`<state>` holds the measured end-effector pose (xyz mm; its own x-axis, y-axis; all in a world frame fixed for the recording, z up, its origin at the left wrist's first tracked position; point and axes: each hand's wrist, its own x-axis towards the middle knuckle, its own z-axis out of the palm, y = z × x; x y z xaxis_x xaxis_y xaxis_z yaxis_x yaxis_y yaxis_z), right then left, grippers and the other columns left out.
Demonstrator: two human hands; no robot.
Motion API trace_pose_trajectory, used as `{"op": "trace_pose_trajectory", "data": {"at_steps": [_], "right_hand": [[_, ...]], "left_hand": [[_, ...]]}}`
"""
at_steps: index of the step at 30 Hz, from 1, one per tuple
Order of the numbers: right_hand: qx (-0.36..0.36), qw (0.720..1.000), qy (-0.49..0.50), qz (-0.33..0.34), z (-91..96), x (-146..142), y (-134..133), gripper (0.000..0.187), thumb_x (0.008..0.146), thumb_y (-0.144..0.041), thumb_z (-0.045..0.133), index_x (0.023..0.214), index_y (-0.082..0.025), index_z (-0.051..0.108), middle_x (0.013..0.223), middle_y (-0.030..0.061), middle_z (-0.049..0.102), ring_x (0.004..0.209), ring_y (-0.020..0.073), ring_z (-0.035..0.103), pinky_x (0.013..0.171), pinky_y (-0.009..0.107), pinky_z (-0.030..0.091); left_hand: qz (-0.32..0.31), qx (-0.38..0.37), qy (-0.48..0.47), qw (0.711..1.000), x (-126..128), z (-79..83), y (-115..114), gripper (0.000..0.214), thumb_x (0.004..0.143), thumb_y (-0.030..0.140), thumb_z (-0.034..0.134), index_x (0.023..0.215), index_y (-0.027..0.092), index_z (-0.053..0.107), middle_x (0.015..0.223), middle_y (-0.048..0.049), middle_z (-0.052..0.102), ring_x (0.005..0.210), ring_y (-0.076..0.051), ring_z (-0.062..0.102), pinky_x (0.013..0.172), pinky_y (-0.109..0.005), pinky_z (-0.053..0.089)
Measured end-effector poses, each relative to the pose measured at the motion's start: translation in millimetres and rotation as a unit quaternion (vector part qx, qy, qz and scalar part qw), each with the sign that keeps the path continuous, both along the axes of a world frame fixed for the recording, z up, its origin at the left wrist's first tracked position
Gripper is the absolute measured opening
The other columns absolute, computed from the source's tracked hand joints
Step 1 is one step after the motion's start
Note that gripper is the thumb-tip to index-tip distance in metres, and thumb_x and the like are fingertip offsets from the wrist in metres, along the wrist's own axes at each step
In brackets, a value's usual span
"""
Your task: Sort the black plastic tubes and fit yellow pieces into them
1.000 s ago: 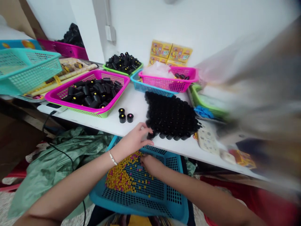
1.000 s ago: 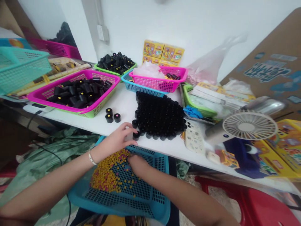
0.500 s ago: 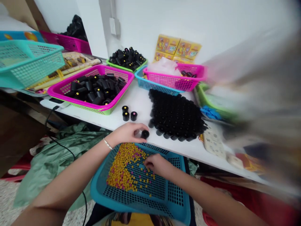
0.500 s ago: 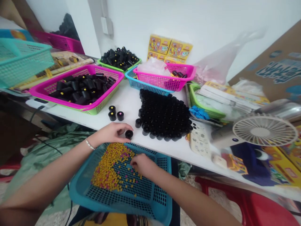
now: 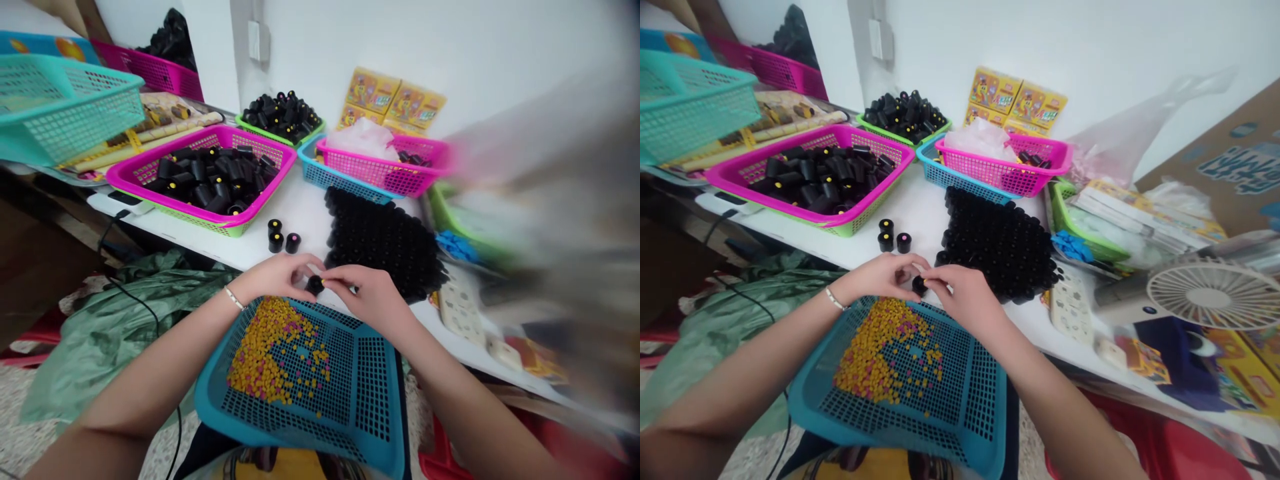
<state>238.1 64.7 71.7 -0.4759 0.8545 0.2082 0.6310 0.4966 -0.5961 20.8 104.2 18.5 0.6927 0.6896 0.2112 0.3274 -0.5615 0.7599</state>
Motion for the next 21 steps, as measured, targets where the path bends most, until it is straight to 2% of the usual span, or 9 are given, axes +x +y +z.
{"op": "trace_pose_trajectory", "data": {"at_steps": [4,10,15,18,21], "right_hand": [[0.034,0.998,-0.052,0.018,-6.3,-8,9,0.019,0.087,-0.011,0.059,0.088,-0.023,0.074,0.094,0.0017,0.076,0.09,0.0175,0.071,0.087,0.031,0.054],[0.064,0.996,-0.056,0.025,-7.8,-17,10,0.019,0.085,-0.006,0.058,0.081,-0.018,0.071,0.094,0.0065,0.071,0.089,0.0179,0.068,0.084,0.031,0.053],[0.022,0.999,-0.034,0.014,-8.9,-17,10,0.021,0.078,0.001,0.062,0.077,-0.017,0.072,0.091,0.0048,0.071,0.086,0.016,0.068,0.082,0.029,0.052],[-0.002,0.998,-0.056,-0.003,-3.9,-20,12,0.021,0.078,0.001,0.064,0.076,-0.018,0.074,0.091,0.0042,0.073,0.085,0.0154,0.068,0.083,0.028,0.051],[-0.034,0.993,-0.109,-0.008,5.4,-26,19,0.02,0.078,-0.001,0.064,0.078,-0.018,0.076,0.085,0.003,0.074,0.078,0.0149,0.067,0.076,0.027,0.051]], "left_hand": [[0.013,-0.017,-0.012,1.0,0,-1.9,-1,0.063,0.072,0.039,0.077,0.126,0.024,0.048,0.081,0.0021,0.071,0.056,-0.01,0.048,0.056,-0.021,0.037],[0.012,-0.012,-0.011,1.0,0,-3.1,0,0.065,0.071,0.041,0.078,0.127,0.023,0.048,0.077,0.0026,0.069,0.058,-0.011,0.049,0.057,-0.021,0.038],[0.002,-0.01,-0.019,1.0,-1,-5.0,2,0.067,0.071,0.044,0.078,0.127,0.022,0.047,0.07,0.0046,0.064,0.055,-0.011,0.049,0.054,-0.02,0.035],[0.011,-0.018,-0.021,1.0,-1,-6.1,2,0.072,0.069,0.045,0.079,0.13,0.022,0.045,0.074,0.0025,0.066,0.058,-0.012,0.052,0.057,-0.021,0.038],[0.018,-0.035,-0.025,0.999,-1,-7.2,1,0.082,0.065,0.046,0.081,0.132,0.021,0.042,0.076,0.0,0.069,0.061,-0.013,0.055,0.06,-0.023,0.041]]}}
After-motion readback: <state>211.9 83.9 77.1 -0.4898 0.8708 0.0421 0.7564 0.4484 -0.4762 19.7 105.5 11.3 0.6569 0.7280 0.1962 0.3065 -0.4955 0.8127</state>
